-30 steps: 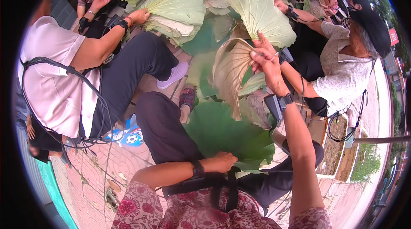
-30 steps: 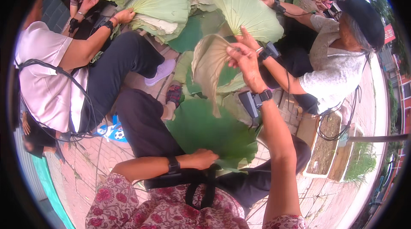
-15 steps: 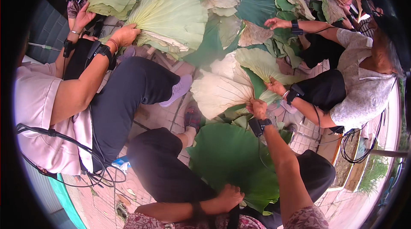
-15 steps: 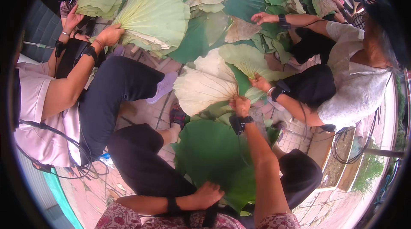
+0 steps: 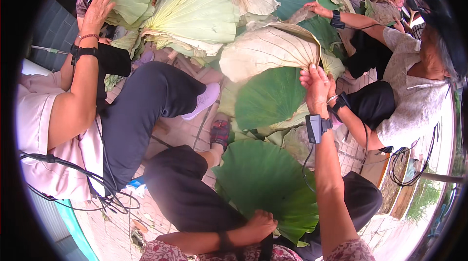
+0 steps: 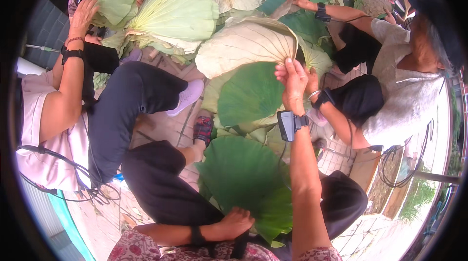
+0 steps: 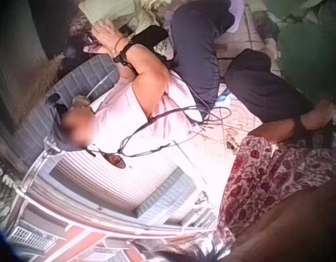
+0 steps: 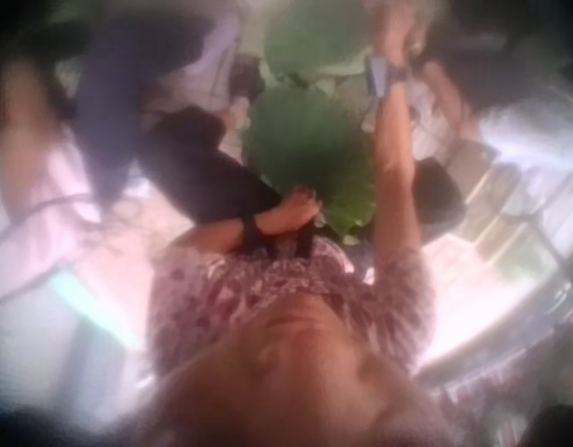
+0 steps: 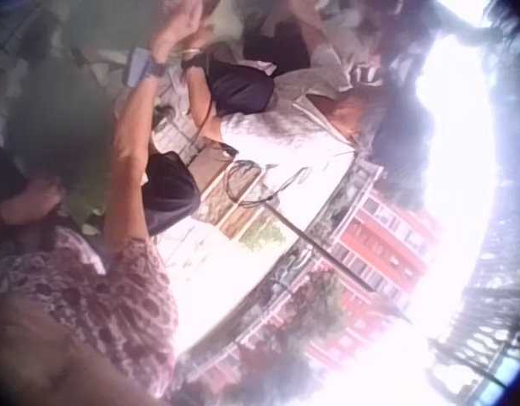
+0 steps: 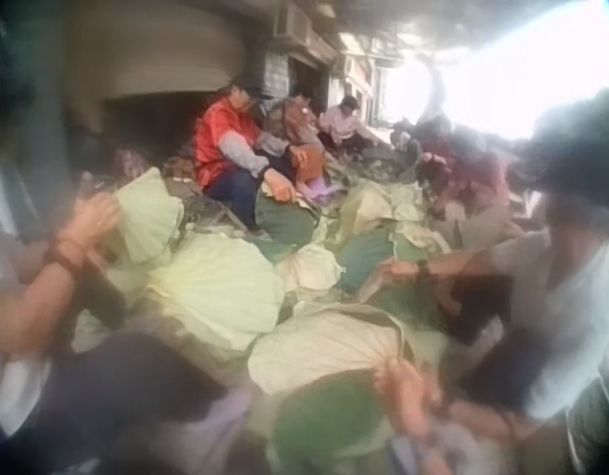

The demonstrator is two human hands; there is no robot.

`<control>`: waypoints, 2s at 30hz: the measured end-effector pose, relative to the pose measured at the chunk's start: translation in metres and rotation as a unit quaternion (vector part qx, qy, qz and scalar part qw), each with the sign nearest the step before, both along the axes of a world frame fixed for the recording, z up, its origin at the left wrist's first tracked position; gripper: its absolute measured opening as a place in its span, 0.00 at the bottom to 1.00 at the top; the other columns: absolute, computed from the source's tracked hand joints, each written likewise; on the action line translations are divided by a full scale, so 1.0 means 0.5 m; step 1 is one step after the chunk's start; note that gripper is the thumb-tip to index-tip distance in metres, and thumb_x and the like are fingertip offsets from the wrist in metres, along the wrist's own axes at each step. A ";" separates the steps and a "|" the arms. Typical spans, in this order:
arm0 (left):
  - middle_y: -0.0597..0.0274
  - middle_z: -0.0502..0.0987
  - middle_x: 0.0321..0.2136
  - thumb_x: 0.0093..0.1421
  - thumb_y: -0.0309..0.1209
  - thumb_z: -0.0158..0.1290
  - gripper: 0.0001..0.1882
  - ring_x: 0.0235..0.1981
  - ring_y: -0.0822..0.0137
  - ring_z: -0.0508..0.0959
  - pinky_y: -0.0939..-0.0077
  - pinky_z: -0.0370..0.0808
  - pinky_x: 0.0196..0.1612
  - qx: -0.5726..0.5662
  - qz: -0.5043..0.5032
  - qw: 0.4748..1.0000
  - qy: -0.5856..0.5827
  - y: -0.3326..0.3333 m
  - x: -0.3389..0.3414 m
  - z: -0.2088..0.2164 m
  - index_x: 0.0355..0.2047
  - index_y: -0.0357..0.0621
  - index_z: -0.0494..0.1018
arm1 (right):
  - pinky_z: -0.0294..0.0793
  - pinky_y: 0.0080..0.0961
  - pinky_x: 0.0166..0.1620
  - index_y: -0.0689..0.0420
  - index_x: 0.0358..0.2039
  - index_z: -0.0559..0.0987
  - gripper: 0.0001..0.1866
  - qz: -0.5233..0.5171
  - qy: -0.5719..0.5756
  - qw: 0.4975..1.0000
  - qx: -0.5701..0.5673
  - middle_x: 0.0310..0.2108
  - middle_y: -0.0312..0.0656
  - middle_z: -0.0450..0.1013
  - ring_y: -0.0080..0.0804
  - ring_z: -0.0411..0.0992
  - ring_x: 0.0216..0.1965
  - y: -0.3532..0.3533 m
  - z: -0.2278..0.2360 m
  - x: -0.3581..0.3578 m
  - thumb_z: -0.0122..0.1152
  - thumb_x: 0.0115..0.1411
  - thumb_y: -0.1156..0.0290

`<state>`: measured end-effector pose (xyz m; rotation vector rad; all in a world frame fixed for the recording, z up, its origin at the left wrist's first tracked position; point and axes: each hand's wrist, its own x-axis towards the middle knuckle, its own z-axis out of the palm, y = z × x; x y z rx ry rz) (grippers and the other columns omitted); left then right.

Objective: The person folds large green leaves by hand, repeatedly folding them into smaller bundles and stacking them on the ground. The person handles the leaves one at a time, folding and placing them in a pile.

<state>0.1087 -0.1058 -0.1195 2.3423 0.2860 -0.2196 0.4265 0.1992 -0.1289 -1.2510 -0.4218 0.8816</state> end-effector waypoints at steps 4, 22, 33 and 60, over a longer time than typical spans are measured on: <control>0.49 0.75 0.32 0.49 0.28 0.55 0.11 0.37 0.51 0.77 0.55 0.69 0.43 0.032 -0.014 0.999 0.017 -0.006 0.003 -0.004 0.33 0.40 0.75 | 0.74 0.21 0.23 0.56 0.43 0.75 0.12 -0.031 0.076 0.986 -0.148 0.29 0.44 0.82 0.27 0.78 0.21 -0.064 -0.214 -0.001 0.62 0.66 0.62; 0.50 0.78 0.27 0.54 0.33 0.52 0.07 0.31 0.52 0.77 0.46 0.69 0.32 0.064 -0.035 0.997 0.033 -0.125 0.014 -0.225 0.26 0.47 0.79 | 0.76 0.39 0.24 0.58 0.37 0.75 0.14 0.001 0.249 0.914 -0.321 0.29 0.50 0.78 0.41 0.76 0.24 -0.177 -0.529 -0.045 0.59 0.66 0.59; 0.44 0.76 0.30 0.58 0.33 0.53 0.09 0.33 0.42 0.74 0.49 0.69 0.37 -0.113 0.167 0.974 -0.105 -0.014 0.062 -0.165 0.32 0.38 0.76 | 0.76 0.37 0.35 0.56 0.46 0.75 0.17 0.281 0.064 0.882 -0.373 0.38 0.44 0.77 0.37 0.75 0.35 -0.391 -0.270 -0.059 0.62 0.61 0.59; 0.40 0.77 0.49 0.63 0.37 0.58 0.32 0.53 0.45 0.76 0.55 0.73 0.54 -0.064 0.378 0.898 -0.216 0.126 0.024 0.009 0.63 0.35 0.64 | 0.68 0.36 0.53 0.63 0.56 0.71 0.26 0.339 -0.235 0.886 -0.212 0.52 0.50 0.70 0.44 0.68 0.51 -0.651 0.224 -0.035 0.62 0.61 0.62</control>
